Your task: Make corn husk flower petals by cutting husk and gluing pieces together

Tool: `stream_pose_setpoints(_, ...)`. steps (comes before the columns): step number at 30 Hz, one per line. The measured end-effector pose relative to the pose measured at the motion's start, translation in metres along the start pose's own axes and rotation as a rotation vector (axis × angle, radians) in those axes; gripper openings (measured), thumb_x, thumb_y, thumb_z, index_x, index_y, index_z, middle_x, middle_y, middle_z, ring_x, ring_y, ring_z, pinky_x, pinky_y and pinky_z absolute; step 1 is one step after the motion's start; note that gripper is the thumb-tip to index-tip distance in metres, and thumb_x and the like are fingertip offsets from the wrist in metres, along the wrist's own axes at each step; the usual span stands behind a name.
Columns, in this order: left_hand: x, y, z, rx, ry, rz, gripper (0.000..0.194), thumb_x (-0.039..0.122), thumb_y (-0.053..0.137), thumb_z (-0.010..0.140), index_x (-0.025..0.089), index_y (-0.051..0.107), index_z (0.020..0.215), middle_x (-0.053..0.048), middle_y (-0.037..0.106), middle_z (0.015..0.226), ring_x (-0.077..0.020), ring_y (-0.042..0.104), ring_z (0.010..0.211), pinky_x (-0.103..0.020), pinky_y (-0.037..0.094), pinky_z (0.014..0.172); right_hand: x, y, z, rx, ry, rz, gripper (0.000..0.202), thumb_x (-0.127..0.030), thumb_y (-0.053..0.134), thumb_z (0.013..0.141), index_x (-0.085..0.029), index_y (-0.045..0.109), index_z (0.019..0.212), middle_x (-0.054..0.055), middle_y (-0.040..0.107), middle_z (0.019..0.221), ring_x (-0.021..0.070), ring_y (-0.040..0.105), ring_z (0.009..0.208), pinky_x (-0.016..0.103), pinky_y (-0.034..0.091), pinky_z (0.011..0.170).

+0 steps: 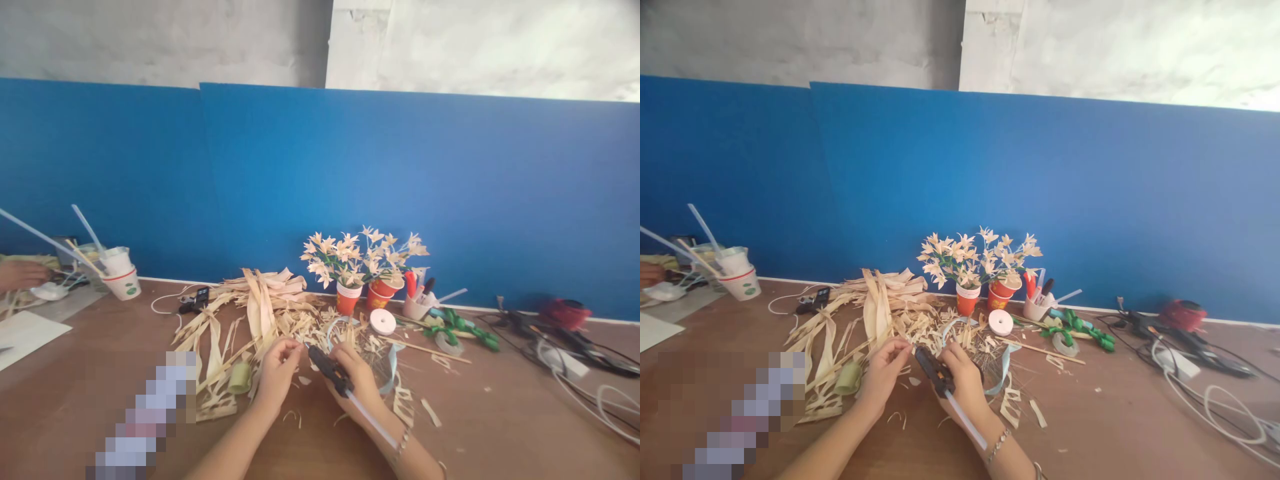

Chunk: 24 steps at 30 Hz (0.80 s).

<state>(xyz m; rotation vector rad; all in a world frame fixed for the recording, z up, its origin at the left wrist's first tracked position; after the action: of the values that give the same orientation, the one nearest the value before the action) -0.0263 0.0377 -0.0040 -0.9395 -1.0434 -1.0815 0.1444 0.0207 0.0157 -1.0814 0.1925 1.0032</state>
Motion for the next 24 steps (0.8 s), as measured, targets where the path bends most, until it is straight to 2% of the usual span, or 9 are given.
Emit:
stream_pose_setpoints(7,0.000,0.000,0.000,-0.013,0.082,0.069,0.020,0.035,0.056,0.075,0.018,0.063,0.068,-0.004,0.063,0.080,-0.0188,0.058,0.075,-0.029,0.048,0.067,0.001,0.002,0.000,-0.012,0.005,-0.009,0.015,-0.010,0.052,0.066,-0.021,0.049,0.075,0.003,0.051,0.081,0.0155,0.052,0.070,0.023,0.042,0.063)
stream_pose_setpoints(11,0.004,0.000,-0.001,-0.012,0.097,0.083,0.018,0.032,0.056,0.075,0.018,0.062,0.066,-0.004,0.062,0.080,-0.0184,0.058,0.072,-0.028,0.048,0.062,0.000,0.002,0.000,-0.004,0.014,-0.008,0.015,-0.009,0.051,0.066,-0.021,0.048,0.073,0.002,0.051,0.081,0.0152,0.052,0.070,0.023,0.042,0.062)
stream_pose_setpoints(15,0.009,0.000,-0.002,-0.007,0.123,0.113,0.016,0.029,0.055,0.075,0.018,0.062,0.065,-0.004,0.063,0.080,-0.0187,0.058,0.074,-0.028,0.047,0.065,0.001,0.003,-0.001,-0.012,0.028,-0.022,0.016,-0.008,0.051,0.064,-0.021,0.048,0.072,0.002,0.051,0.081,0.0152,0.052,0.070,0.022,0.041,0.063)
stream_pose_setpoints(24,0.010,0.000,-0.002,-0.018,0.118,0.115,0.016,0.029,0.055,0.074,0.018,0.062,0.065,-0.005,0.063,0.082,-0.0197,0.059,0.076,-0.029,0.048,0.065,0.001,0.004,0.000,-0.017,0.044,-0.057,0.013,-0.008,0.050,0.066,-0.021,0.049,0.071,0.002,0.051,0.081,0.0147,0.053,0.069,0.022,0.042,0.062)
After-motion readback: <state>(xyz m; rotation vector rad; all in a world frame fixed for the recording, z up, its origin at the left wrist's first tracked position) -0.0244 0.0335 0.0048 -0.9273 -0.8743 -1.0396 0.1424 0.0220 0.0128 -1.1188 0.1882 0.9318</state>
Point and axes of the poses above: each hand's wrist, its own z-axis towards the middle knuckle, its own y-axis out of the palm, x = y × z, the point moved 4 cm from there along z, towards the middle knuckle
